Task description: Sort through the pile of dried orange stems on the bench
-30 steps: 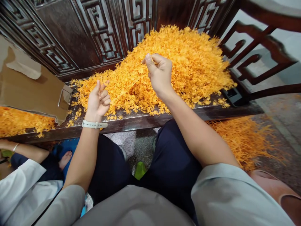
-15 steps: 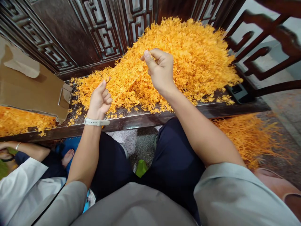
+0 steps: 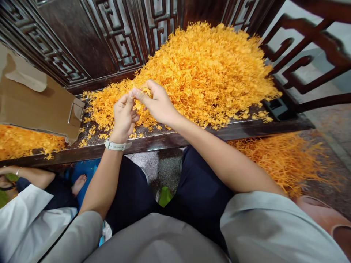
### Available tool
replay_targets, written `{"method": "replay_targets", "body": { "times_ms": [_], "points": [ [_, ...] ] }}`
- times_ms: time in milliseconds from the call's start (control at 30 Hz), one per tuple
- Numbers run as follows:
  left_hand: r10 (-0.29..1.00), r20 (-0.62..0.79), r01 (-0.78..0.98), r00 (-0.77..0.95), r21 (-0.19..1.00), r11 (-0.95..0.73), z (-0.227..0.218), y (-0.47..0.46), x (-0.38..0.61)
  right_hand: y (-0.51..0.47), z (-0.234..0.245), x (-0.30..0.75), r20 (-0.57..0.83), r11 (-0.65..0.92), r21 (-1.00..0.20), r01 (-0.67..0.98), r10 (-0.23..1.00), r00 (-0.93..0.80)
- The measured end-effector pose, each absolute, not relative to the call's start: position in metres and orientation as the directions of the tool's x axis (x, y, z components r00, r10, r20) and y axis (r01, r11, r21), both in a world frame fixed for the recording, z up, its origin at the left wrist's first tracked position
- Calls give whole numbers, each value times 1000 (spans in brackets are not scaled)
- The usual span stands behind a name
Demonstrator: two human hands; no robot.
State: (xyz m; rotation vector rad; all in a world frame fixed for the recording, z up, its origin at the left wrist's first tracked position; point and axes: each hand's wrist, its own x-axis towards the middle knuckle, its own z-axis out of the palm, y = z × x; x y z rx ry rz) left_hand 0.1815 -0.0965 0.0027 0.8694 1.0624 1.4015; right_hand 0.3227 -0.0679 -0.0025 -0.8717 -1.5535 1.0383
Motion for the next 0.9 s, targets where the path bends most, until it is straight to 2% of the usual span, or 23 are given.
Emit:
{"method": "replay_targets", "body": {
  "times_ms": [200, 333, 433, 500, 567, 700, 767, 900],
  "points": [
    [998, -49, -279, -47, 960, 34, 3, -98, 173, -57, -18, 319, 330, 333, -943, -4, 933, -141],
    [991, -56, -314, -119, 949, 16, 8, -94, 163, -35, -27, 332, 360, 361, -932, 24, 932, -42],
    [988, -17, -290, -153, 956, -29, 8, -91, 159, -23, -30, 341, 356, 357, -933, 36, 934, -36],
    [991, 50, -184, -125, 980, -73, 3, -90, 161, -21, -30, 343, 341, 342, -940, 15, 939, -50],
    [991, 127, 9, -45, 992, -127, -5, -92, 165, -21, -28, 343, 331, 331, -944, -17, 943, -42],
    [969, 166, 454, 182, 860, -232, -22, -93, 174, -25, -16, 348, 338, 339, -939, -58, 941, 32],
    [958, 152, 526, 245, 809, -262, -26, -92, 174, -25, -8, 357, 369, 371, -928, -28, 927, 66],
    [942, 161, 479, 293, 829, -290, -23, -90, 173, -19, 3, 373, 495, 489, -869, 78, 858, 135]
  ]
}}
